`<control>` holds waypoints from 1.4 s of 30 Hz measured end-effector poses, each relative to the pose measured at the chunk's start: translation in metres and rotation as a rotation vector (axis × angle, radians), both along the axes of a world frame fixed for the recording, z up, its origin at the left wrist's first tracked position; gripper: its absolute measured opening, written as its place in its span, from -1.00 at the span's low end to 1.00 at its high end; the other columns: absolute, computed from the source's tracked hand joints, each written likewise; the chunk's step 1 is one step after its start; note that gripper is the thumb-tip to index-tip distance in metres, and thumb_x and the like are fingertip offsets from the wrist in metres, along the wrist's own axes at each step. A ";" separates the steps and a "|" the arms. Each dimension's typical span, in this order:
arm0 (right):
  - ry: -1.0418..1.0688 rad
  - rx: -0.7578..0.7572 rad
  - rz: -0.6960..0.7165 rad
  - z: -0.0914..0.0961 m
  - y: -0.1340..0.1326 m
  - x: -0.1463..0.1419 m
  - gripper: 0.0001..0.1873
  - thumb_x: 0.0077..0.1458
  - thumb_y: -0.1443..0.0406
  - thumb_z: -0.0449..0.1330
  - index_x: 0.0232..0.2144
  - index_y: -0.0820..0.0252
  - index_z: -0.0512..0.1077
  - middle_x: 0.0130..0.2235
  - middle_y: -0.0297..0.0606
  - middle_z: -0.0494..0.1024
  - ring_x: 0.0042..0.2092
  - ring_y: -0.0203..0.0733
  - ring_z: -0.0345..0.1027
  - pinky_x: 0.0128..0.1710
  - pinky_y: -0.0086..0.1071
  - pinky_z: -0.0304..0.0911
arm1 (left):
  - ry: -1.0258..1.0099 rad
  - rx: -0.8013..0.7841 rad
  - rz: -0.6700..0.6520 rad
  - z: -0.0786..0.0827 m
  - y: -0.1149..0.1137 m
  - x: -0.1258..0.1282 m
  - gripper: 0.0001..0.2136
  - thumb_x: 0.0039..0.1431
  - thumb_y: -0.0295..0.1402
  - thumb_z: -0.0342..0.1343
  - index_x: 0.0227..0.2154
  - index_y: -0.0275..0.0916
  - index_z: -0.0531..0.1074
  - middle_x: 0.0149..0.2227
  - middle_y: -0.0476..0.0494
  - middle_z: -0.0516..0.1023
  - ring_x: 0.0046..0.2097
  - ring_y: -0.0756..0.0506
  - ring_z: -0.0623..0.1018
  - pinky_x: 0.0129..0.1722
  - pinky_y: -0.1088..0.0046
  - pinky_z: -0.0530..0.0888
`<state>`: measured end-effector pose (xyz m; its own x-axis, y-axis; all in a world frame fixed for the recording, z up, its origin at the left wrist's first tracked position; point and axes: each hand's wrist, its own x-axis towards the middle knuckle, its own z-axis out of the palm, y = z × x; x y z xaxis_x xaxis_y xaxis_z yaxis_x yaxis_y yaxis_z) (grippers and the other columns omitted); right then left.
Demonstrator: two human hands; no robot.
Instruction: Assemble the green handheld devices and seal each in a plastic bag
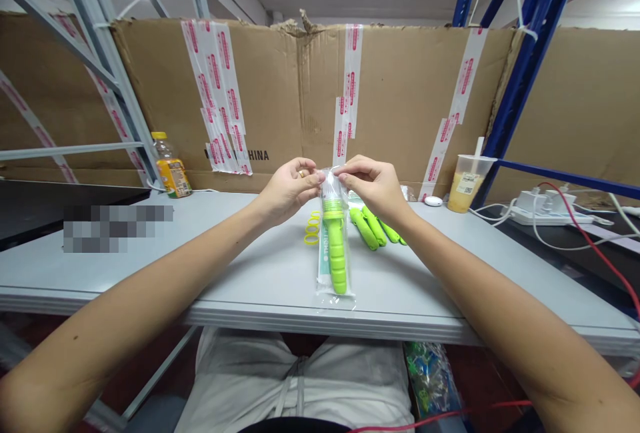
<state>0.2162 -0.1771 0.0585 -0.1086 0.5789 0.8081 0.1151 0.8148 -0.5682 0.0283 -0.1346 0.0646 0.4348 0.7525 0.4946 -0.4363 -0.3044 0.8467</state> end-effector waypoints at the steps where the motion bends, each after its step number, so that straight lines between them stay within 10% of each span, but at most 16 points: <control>1: 0.000 0.002 0.004 0.000 0.000 0.000 -0.89 0.03 0.26 0.35 -0.35 0.14 0.63 -0.29 -0.22 0.53 -0.25 -0.19 0.41 -0.28 -0.30 0.35 | 0.036 -0.018 -0.030 -0.001 0.001 0.000 -0.59 -0.17 -0.31 0.47 -0.33 -0.31 0.38 -0.40 -0.04 0.48 -0.37 0.02 0.52 -0.32 0.42 0.46; 15: 0.075 -0.431 0.292 -0.002 0.002 -0.001 -0.62 -0.08 0.10 0.44 -0.32 0.20 0.45 -0.37 -0.29 0.49 -0.40 -0.29 0.36 -0.44 -0.40 0.34 | 0.194 0.097 -0.196 -0.002 0.001 -0.005 -0.62 -0.04 -0.08 0.37 -0.39 -0.32 0.46 -0.40 -0.07 0.49 -0.37 0.00 0.52 -0.36 0.44 0.49; 33: -0.067 -0.246 0.196 -0.006 -0.005 -0.004 -0.66 0.07 0.03 0.33 -0.45 0.19 0.51 -0.53 -0.35 0.41 -0.53 -0.30 0.27 -0.59 -0.40 0.26 | 0.375 0.153 -0.168 0.003 -0.008 -0.006 -0.55 -0.02 0.00 0.33 -0.36 -0.37 0.50 -0.38 -0.23 0.55 -0.42 -0.06 0.56 -0.48 0.43 0.52; 42: 0.005 -0.388 0.332 -0.010 0.003 -0.002 -0.62 -0.01 -0.02 0.37 -0.39 0.16 0.49 -0.44 -0.29 0.51 -0.46 -0.25 0.35 -0.53 -0.37 0.30 | 0.274 0.055 -0.286 0.001 -0.001 -0.010 -0.63 -0.02 -0.08 0.36 -0.40 -0.32 0.49 -0.47 -0.09 0.49 -0.51 0.04 0.46 -0.57 0.50 0.44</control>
